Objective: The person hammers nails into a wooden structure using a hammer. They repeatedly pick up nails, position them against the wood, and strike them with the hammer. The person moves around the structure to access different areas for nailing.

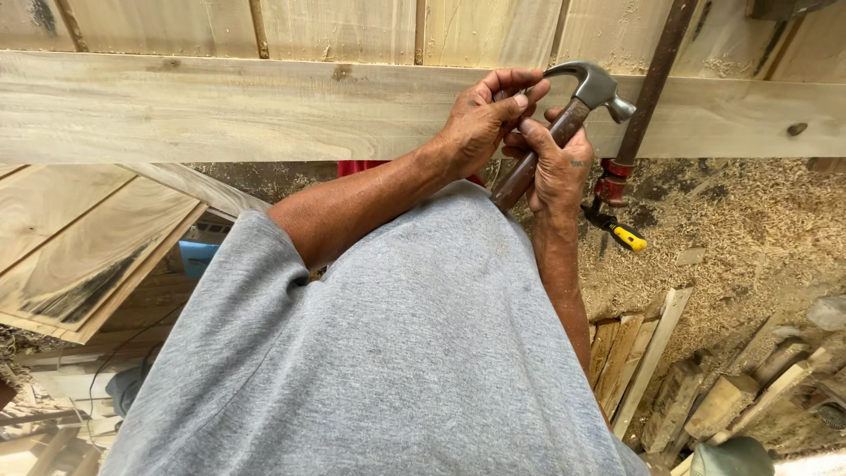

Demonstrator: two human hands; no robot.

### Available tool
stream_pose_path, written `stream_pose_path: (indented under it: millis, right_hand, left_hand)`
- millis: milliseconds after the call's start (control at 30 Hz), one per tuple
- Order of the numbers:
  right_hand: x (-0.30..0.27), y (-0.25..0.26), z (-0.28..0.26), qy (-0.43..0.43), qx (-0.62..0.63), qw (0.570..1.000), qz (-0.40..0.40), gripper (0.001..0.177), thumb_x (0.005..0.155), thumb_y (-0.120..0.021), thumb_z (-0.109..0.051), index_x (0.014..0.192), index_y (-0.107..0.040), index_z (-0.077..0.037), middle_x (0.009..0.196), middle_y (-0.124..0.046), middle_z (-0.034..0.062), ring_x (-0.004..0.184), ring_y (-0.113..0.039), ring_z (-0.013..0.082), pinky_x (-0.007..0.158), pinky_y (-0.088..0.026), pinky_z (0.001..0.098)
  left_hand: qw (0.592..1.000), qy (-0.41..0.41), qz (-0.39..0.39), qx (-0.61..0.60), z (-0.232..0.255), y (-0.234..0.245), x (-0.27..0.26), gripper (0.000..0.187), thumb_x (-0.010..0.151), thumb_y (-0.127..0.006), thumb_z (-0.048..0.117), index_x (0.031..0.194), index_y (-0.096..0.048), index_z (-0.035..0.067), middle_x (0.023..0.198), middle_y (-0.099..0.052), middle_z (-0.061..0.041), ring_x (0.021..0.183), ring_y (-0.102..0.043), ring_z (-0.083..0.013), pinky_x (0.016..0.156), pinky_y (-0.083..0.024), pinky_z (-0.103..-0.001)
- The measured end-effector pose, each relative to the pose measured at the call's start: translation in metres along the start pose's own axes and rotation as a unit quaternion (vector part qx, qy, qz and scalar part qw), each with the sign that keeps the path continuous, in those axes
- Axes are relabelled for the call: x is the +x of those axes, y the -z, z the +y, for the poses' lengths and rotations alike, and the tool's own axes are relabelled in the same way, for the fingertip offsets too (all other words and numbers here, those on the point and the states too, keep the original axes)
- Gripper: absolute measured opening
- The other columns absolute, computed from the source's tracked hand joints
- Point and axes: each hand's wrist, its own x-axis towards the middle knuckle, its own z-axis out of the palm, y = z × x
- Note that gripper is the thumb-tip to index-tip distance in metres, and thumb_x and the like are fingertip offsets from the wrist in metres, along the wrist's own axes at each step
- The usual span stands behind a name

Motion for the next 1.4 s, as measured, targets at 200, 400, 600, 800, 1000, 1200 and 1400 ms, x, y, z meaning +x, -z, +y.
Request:
stream_pose_path:
  millis: [200, 400, 600, 800, 1000, 1200, 1400]
  right_hand:
    - [-0.002, -0.004, 0.003, 0.006, -0.006, 1.0, -0.017, 0.041, 0.095, -0.078, -0.004, 0.124, -0.054, 0.012, 0.097, -0.075, 0.0197, 0.079, -0.079, 0.0223, 0.07, -0.07, 0.0318]
    - [-0.006, -0.006, -0.001, 0.031, 0.062, 0.997, -0.019, 0.034, 0.096, -0.075, -0.004, 0.121, -0.053, 0.006, 0.093, -0.073, 0.0175, 0.075, -0.077, 0.0226, 0.065, -0.068, 0.0319]
    - [-0.01, -0.007, -0.002, -0.003, 0.073, 0.997, -0.035, 0.029, 0.098, -0.074, -0.003, 0.119, -0.055, 0.004, 0.092, -0.07, 0.0154, 0.07, -0.073, 0.0193, 0.059, -0.064, 0.0285]
    - [-0.012, -0.006, 0.002, 0.006, -0.056, 0.998, -0.003, 0.03, 0.1, -0.074, -0.013, 0.12, -0.058, 0.002, 0.091, -0.072, 0.0138, 0.067, -0.072, 0.0171, 0.057, -0.064, 0.0278]
    - [-0.028, 0.046, 0.027, 0.307, -0.404, 0.858, 0.079, 0.043, 0.114, -0.064, -0.039, 0.128, -0.051, -0.001, 0.095, -0.071, 0.0088, 0.075, -0.069, 0.0171, 0.073, -0.065, 0.0329]
    - [-0.062, 0.063, 0.079, -0.092, -0.318, 0.941, 0.063, 0.041, 0.107, -0.066, -0.043, 0.106, -0.064, -0.002, 0.076, -0.065, 0.0056, 0.056, -0.061, 0.0114, 0.047, -0.055, 0.0275]
    - [-0.076, 0.019, 0.035, 0.067, -0.138, 0.988, 0.007, 0.028, 0.107, -0.069, -0.028, 0.118, -0.058, -0.004, 0.087, -0.065, 0.0049, 0.067, -0.066, 0.0138, 0.058, -0.063, 0.0311]
  left_hand:
    - [0.998, 0.004, 0.032, 0.049, 0.006, -0.016, -0.005, 0.044, 0.099, -0.05, -0.006, 0.141, -0.039, 0.001, 0.139, -0.059, -0.018, 0.132, -0.059, -0.0242, 0.103, -0.055, -0.038]
    - [0.995, -0.016, 0.017, 0.095, 0.021, -0.004, -0.011, 0.038, 0.101, -0.055, 0.006, 0.138, -0.053, -0.001, 0.134, -0.065, -0.018, 0.118, -0.07, -0.0237, 0.101, -0.059, -0.038]
    - [0.924, 0.01, 0.009, 0.382, 0.046, -0.003, -0.022, 0.023, 0.096, -0.07, 0.019, 0.115, -0.075, 0.007, 0.103, -0.078, -0.011, 0.09, -0.07, -0.0172, 0.087, -0.062, -0.036]
    - [0.844, -0.136, -0.063, 0.515, 0.062, 0.01, 0.0, 0.007, 0.098, -0.071, 0.015, 0.1, -0.074, 0.009, 0.093, -0.079, -0.007, 0.084, -0.077, -0.0141, 0.082, -0.068, -0.029]
    - [0.745, -0.251, -0.087, 0.612, 0.103, 0.051, 0.029, 0.005, 0.103, -0.068, 0.008, 0.101, -0.071, 0.004, 0.092, -0.076, -0.01, 0.081, -0.074, -0.0161, 0.072, -0.064, -0.032]
    - [0.664, -0.332, -0.168, 0.649, 0.09, 0.068, 0.059, 0.01, 0.1, -0.067, 0.009, 0.102, -0.077, 0.009, 0.094, -0.077, -0.006, 0.082, -0.074, -0.0177, 0.071, -0.062, -0.033]
    - [0.581, -0.378, -0.126, 0.71, 0.086, 0.071, 0.052, 0.011, 0.102, -0.072, 0.016, 0.096, -0.078, 0.008, 0.078, -0.075, -0.007, 0.067, -0.07, -0.0194, 0.061, -0.055, -0.038]
